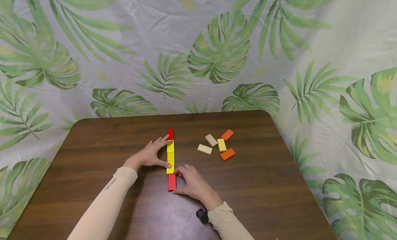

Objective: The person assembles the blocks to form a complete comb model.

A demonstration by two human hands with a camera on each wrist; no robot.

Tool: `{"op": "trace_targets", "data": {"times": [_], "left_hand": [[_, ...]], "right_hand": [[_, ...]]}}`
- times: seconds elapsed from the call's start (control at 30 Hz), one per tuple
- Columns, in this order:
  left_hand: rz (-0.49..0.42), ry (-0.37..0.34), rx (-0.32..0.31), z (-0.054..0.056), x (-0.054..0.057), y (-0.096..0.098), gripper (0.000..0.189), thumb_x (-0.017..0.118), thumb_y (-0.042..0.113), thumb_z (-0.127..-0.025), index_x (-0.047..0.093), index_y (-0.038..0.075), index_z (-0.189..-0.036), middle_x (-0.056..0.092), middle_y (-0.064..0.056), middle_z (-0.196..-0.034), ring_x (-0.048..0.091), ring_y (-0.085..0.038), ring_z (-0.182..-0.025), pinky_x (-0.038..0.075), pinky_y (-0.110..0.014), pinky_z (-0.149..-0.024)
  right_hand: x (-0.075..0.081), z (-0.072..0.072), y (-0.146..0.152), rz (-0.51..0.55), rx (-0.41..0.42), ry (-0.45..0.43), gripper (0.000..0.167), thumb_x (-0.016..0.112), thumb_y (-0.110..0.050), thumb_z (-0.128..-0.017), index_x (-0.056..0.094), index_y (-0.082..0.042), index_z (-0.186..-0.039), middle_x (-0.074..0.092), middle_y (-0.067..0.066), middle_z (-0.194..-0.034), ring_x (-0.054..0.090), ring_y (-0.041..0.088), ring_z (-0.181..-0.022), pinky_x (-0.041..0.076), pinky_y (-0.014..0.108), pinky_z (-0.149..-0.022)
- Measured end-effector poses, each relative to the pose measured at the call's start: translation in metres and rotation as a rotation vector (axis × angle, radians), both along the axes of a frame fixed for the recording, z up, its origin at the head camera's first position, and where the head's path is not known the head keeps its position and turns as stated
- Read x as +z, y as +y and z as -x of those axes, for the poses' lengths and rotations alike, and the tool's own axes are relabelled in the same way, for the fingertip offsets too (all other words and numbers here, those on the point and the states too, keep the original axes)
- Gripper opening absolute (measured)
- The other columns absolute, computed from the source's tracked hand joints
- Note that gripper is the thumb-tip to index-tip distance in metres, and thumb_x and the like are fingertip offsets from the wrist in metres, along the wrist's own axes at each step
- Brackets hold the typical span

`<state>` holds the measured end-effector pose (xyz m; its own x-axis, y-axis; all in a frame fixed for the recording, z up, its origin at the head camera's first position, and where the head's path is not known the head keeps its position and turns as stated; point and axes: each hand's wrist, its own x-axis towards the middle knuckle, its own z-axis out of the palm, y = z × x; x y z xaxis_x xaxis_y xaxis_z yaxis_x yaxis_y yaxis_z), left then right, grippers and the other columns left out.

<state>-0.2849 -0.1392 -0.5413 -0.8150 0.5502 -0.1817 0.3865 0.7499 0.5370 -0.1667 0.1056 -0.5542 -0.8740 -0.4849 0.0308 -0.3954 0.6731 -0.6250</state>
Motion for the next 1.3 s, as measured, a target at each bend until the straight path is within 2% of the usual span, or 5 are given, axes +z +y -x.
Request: {"op": "trace_targets", "data": {"times": [0.13,0.47,0.9,1.2,1.3], "left_hand": [[0.001,0.005,0.000,0.000,0.001,0.000,0.109,0.091,0.057,-0.080,0.038,0.021,-0.169,0.015,-0.006,-0.183,0.017,-0.042,-0.168,0.010,-0.072,-0.132],[0.009,0.004,0.000,-0.001,0.001,0.001,0.109,0.091,0.057,-0.080,0.038,0.022,-0.169,0.015,-0.005,-0.183,0.016,-0.040,-0.168,0.010,-0.071,-0.133],[0.002,0.040,-0.022,-0.003,-0.001,0.000,0.107,0.089,0.060,-0.081,0.039,0.021,-0.168,0.019,-0.006,-0.181,0.018,-0.041,-0.168,0.013,-0.073,-0.131],[0.013,0.081,-0.039,-0.008,-0.001,-0.001,0.100,0.086,0.063,-0.084,0.046,0.021,-0.165,0.027,-0.005,-0.179,0.024,-0.043,-0.166,0.019,-0.074,-0.130],[0.007,0.093,-0.046,-0.012,-0.001,-0.001,0.094,0.085,0.060,-0.086,0.050,0.019,-0.163,0.032,-0.006,-0.178,0.027,-0.041,-0.165,0.021,-0.073,-0.129]], "right_hand": [[-0.013,0.003,0.004,0.034,0.040,0.068,0.056,0.097,-0.034,-0.081,0.069,-0.014,-0.124,0.064,-0.002,-0.107,0.057,0.013,-0.099,0.056,0.032,-0.086],[-0.002,0.000,0.001,0.050,0.049,0.060,0.055,0.098,-0.034,-0.080,0.069,-0.014,-0.122,0.063,-0.002,-0.105,0.058,0.012,-0.098,0.056,0.032,-0.088],[-0.039,0.013,0.006,0.098,0.052,0.103,0.058,0.098,-0.047,-0.076,0.069,-0.024,-0.120,0.062,-0.007,-0.104,0.057,0.008,-0.097,0.055,0.027,-0.084],[-0.010,0.004,0.003,0.056,0.047,0.048,0.055,0.097,-0.041,-0.079,0.069,-0.018,-0.121,0.062,-0.003,-0.105,0.058,0.012,-0.097,0.056,0.029,-0.084],[-0.012,0.004,0.003,0.041,0.049,0.053,0.055,0.097,-0.040,-0.080,0.069,-0.017,-0.121,0.062,-0.003,-0.105,0.058,0.012,-0.096,0.056,0.029,-0.084]]}}
